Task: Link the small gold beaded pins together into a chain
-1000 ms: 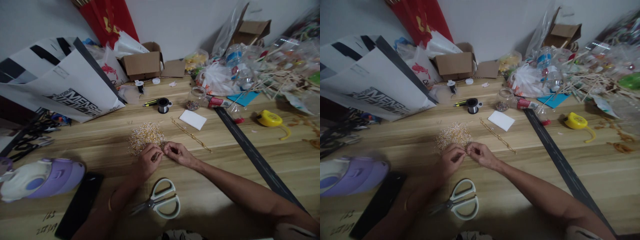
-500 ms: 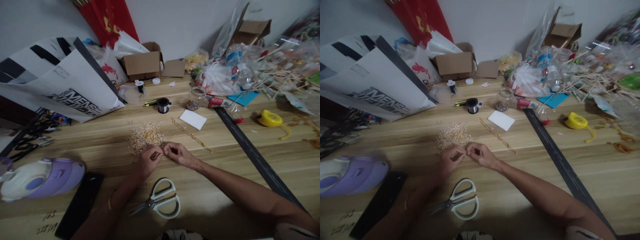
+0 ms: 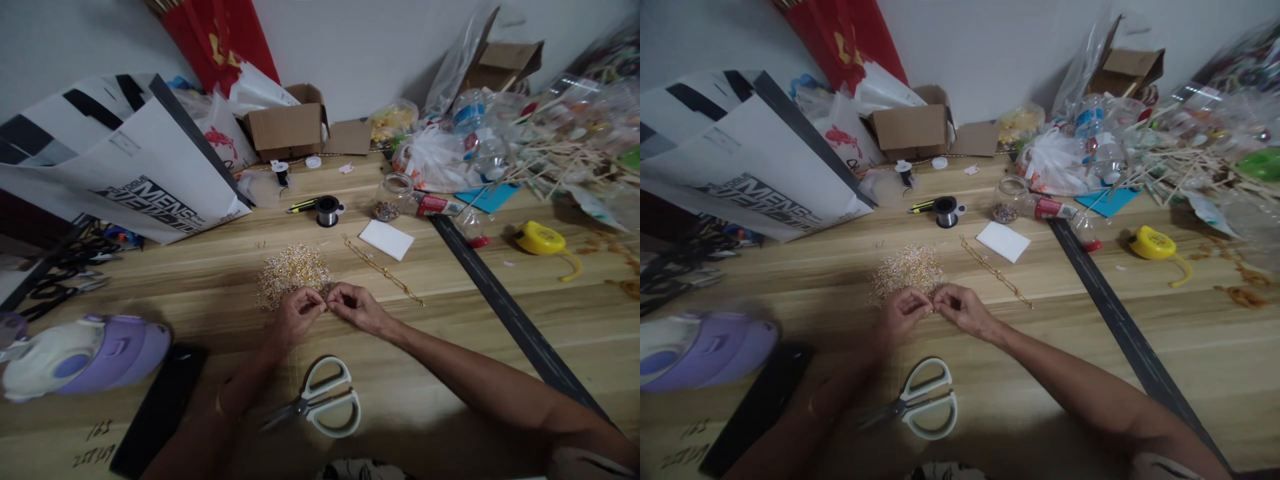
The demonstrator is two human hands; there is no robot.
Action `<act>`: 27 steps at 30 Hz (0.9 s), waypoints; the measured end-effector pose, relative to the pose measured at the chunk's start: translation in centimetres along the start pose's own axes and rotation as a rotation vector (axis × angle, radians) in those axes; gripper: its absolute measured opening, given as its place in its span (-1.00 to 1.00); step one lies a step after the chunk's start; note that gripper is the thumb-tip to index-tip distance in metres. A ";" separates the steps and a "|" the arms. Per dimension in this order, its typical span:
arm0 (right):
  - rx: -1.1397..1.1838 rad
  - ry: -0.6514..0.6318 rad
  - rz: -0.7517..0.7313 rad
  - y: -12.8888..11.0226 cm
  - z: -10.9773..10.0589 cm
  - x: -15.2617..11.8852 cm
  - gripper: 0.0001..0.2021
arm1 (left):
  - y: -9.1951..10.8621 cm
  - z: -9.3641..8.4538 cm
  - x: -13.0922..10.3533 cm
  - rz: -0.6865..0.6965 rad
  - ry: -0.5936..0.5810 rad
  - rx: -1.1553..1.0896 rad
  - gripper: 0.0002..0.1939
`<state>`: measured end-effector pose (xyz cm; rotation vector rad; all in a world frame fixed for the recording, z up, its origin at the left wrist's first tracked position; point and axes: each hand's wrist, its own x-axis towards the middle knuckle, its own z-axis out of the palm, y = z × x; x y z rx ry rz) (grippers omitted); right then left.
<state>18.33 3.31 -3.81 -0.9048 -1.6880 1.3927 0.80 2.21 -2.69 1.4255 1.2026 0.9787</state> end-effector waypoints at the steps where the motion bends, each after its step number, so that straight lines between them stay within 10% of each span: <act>1: -0.008 0.000 -0.006 0.0 0.0 0.0 -0.79 | 0.0 0.0 0.0 0.000 0.001 -0.003 -0.92; 27: -0.231 -0.026 -0.114 0.1 0.1 -0.1 -0.77 | 0.6 0.4 -0.3 0.093 0.044 0.145 -0.92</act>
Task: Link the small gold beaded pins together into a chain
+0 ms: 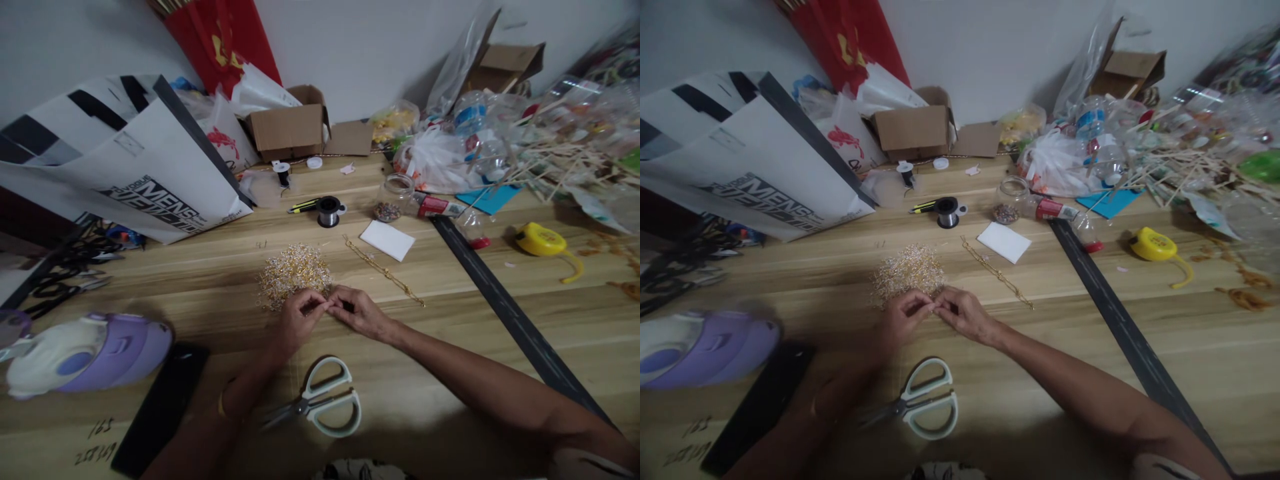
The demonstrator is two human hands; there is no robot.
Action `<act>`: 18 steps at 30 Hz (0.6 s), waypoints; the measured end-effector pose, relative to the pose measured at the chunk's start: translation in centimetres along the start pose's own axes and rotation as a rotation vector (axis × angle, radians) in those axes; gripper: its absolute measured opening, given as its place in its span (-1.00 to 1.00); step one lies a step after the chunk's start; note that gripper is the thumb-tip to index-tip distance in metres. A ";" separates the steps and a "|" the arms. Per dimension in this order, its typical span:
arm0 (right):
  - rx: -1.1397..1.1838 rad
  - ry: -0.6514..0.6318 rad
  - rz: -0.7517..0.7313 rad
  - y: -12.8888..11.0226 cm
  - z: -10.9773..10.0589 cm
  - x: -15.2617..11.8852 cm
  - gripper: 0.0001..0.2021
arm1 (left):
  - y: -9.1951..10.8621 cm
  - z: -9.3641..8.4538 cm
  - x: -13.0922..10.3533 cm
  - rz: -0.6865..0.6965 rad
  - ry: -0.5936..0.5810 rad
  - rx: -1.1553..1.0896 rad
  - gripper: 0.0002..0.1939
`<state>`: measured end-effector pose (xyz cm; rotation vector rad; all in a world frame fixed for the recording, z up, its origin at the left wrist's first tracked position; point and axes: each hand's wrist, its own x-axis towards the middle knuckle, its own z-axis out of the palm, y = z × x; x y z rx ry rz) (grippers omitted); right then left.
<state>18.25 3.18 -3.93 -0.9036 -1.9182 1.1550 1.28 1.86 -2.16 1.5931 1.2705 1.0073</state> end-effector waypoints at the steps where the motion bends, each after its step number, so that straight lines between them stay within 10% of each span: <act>1: -0.003 -0.003 0.003 0.0 0.0 0.0 -0.77 | 0.0 0.0 0.0 0.001 -0.001 0.006 -0.92; 18: -0.054 -0.009 -0.030 0.6 0.1 -0.1 -0.81 | 0.2 -0.2 -0.1 0.067 -0.008 0.149 -0.91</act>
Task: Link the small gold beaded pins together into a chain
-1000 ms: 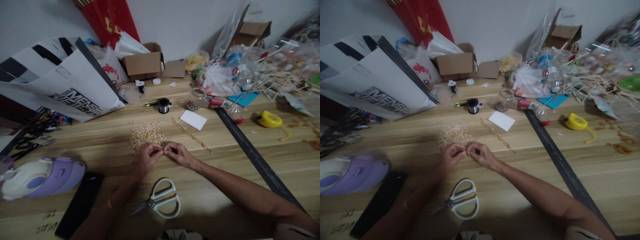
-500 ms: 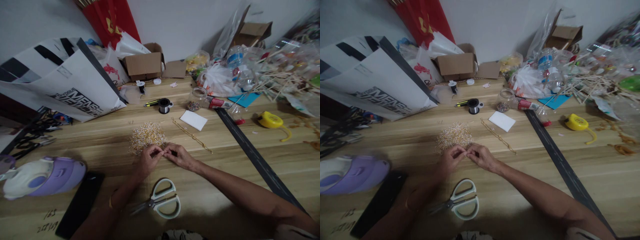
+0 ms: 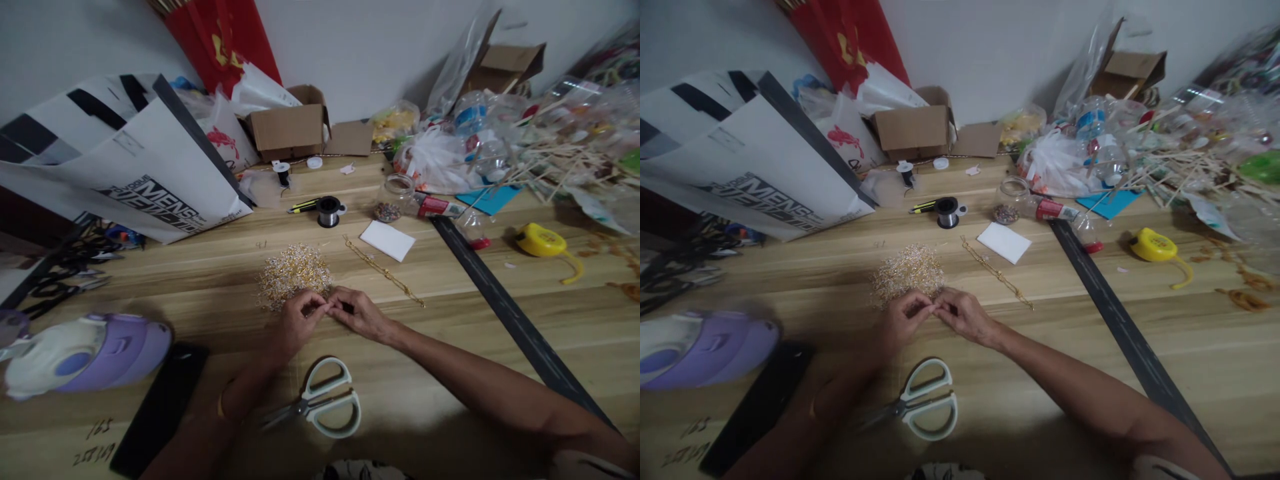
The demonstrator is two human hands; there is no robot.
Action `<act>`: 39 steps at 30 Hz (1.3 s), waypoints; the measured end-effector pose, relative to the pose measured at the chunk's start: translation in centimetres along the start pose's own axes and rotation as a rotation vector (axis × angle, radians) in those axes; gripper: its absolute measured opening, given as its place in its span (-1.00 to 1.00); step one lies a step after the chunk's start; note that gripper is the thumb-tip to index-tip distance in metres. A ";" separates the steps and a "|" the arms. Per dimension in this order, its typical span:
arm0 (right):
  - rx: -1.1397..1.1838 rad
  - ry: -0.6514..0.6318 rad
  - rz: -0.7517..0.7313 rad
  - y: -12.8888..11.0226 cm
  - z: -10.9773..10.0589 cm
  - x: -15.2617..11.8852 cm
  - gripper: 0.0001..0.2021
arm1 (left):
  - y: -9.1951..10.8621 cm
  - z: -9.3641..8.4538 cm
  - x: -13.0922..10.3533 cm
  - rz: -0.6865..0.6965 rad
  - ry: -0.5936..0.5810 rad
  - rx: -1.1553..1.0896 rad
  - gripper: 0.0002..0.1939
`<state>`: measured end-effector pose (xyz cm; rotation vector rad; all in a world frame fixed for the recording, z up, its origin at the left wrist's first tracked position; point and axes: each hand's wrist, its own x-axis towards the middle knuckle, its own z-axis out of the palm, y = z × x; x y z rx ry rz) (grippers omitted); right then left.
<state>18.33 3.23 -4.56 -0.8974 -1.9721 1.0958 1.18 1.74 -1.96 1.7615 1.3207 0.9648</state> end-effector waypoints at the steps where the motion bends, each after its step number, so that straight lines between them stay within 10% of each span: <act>1: -0.002 0.000 0.002 0.0 0.0 0.0 -0.81 | 0.1 -0.1 0.0 0.003 -0.005 0.006 -0.91; 39: 0.065 0.030 0.064 -0.5 -0.1 0.0 -0.78 | -0.4 -0.3 0.0 0.099 -0.008 0.148 -0.87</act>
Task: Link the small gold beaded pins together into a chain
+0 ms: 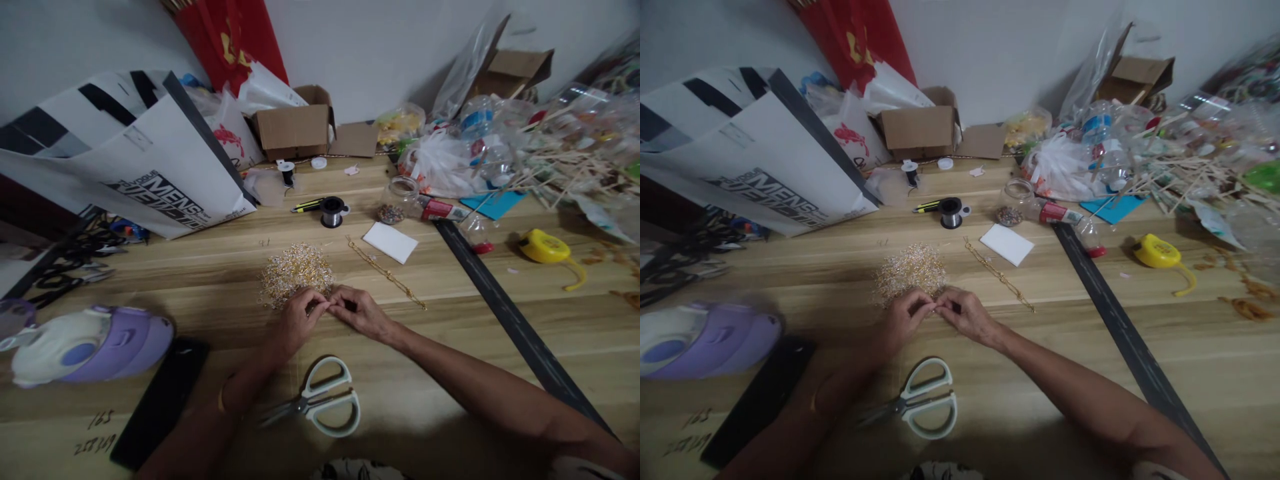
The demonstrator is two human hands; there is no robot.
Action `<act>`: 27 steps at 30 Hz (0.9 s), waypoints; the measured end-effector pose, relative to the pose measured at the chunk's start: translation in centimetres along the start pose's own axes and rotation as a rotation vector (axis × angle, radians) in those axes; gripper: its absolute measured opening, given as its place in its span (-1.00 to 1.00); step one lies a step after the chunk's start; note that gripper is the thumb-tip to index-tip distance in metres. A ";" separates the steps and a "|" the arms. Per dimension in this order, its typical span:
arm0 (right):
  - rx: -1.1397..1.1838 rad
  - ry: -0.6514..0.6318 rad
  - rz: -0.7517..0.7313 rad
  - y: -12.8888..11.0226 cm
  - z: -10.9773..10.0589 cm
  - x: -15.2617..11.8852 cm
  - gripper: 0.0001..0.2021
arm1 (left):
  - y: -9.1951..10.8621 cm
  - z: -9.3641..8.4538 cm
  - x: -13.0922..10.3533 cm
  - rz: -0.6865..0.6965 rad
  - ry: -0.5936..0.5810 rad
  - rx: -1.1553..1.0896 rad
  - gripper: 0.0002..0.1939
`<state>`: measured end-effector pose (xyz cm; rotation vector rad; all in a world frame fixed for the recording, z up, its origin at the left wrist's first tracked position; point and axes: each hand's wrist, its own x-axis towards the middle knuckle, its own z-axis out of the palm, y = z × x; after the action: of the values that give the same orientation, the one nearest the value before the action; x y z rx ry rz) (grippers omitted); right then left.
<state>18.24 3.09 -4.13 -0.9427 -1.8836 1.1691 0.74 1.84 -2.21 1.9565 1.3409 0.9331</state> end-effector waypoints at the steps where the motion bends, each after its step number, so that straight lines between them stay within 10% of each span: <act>1: 0.014 -0.001 0.006 0.0 0.0 0.0 -0.78 | 0.0 0.0 0.0 -0.007 0.002 0.000 -0.88; 27: 0.224 0.020 0.114 -0.5 -0.2 0.3 -0.71 | 1.0 -0.7 0.0 0.045 -0.003 0.005 -0.91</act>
<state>18.17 3.23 -3.54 -0.9421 -1.6596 1.4005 0.74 1.58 -1.04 1.9988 1.3040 0.9477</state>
